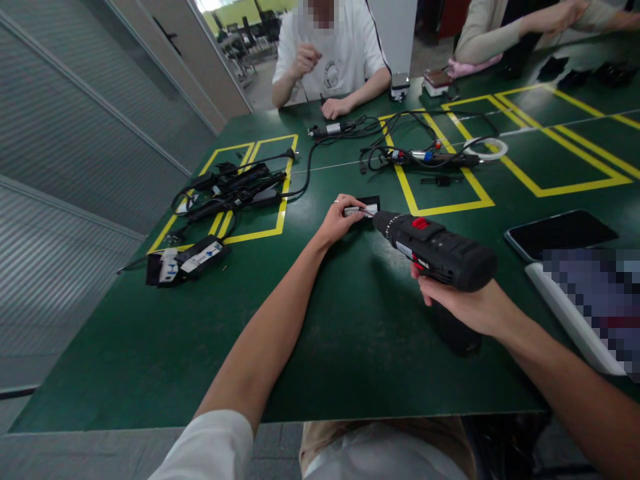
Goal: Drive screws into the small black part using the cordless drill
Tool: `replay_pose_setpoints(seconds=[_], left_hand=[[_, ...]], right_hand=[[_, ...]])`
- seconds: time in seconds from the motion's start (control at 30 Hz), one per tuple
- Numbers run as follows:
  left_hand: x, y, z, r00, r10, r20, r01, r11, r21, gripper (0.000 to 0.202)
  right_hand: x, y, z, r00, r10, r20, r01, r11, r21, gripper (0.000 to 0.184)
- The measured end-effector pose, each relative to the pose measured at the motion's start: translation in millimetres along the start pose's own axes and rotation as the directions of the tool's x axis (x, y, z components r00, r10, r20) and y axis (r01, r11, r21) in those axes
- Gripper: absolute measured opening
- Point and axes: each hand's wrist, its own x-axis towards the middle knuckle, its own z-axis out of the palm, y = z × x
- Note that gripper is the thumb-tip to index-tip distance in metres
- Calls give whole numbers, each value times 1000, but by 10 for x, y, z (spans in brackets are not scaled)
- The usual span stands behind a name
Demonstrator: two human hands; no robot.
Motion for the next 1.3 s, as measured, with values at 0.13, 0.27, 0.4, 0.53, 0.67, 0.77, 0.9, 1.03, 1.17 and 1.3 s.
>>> replay_pose_setpoints(seconds=[0.13,0.27,0.4,0.53,0.67,0.77,0.9,1.03,1.17,1.3], left_hand=[[0,16,-1,1000,-1,0,1,1000,-2,16],[5,12,-6,1000,10,4,-10,1000,-3,15],[10,9,-5,1000,24,3,-23,1000,-19,15],[8,17,-7,1000,19,2,-19,1000,-13,15],[1,31,-14,1000,7,12,-6,1000,-7,16],[-1,28,-17,1000,-9,15,9,1000,1,17],[-1,10,-12,1000,-17,12,17,1000,-2,17],[-1,14,-6,1000,-17,11,17,1000,-3,16],[-4,28,-8,1000,-13,10,13,1000,-5,16],[-5,25,-9,1000,-23,11,23,1000,3,17]], right_hand=[[1,15,0,1000,-17,0,17,1000,12,10],[-10,13,4,1000,1,1,-1,1000,19,12],[-9,12,13,1000,23,6,-23,999,24,10],[-11,15,8,1000,21,-1,-21,1000,8,10],[-16,12,-5,1000,20,1,-20,1000,-23,10],[-12,2,-3,1000,11,-4,-11,999,-31,10],[-10,-10,6,1000,24,-1,-24,999,-21,10],[-14,-13,6,1000,19,-10,-19,1000,-13,11],[-16,-21,4,1000,-7,-14,7,1000,-3,11],[-11,-20,5,1000,24,-12,-24,1000,-9,9]])
